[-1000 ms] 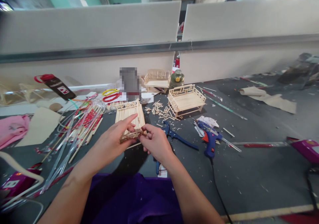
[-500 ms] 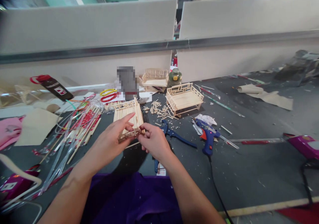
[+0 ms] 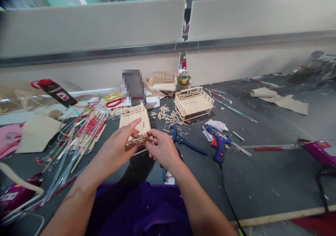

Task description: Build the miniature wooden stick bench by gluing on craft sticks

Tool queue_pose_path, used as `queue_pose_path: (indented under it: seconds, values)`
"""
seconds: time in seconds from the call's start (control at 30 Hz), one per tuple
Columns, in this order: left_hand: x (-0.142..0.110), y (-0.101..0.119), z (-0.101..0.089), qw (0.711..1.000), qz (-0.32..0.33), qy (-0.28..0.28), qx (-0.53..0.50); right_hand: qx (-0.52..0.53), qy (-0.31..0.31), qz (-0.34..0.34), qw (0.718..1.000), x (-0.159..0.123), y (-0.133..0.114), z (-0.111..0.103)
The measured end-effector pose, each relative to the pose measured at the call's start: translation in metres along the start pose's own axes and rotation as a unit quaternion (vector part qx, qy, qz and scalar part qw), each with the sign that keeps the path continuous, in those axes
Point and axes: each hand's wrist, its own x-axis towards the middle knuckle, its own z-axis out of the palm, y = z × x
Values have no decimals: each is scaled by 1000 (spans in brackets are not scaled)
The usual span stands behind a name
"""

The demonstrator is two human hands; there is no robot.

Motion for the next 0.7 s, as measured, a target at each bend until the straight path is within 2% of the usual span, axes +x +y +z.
queue_pose_path:
  seconds: [0.43,0.7]
  values:
    - [2,2,1,1000,17,7,14,-4,-2,0,1000,-1,-1,0]
    - [3,6,3,999,23,19,35,-37,-17,10,999,-4,-7,-16]
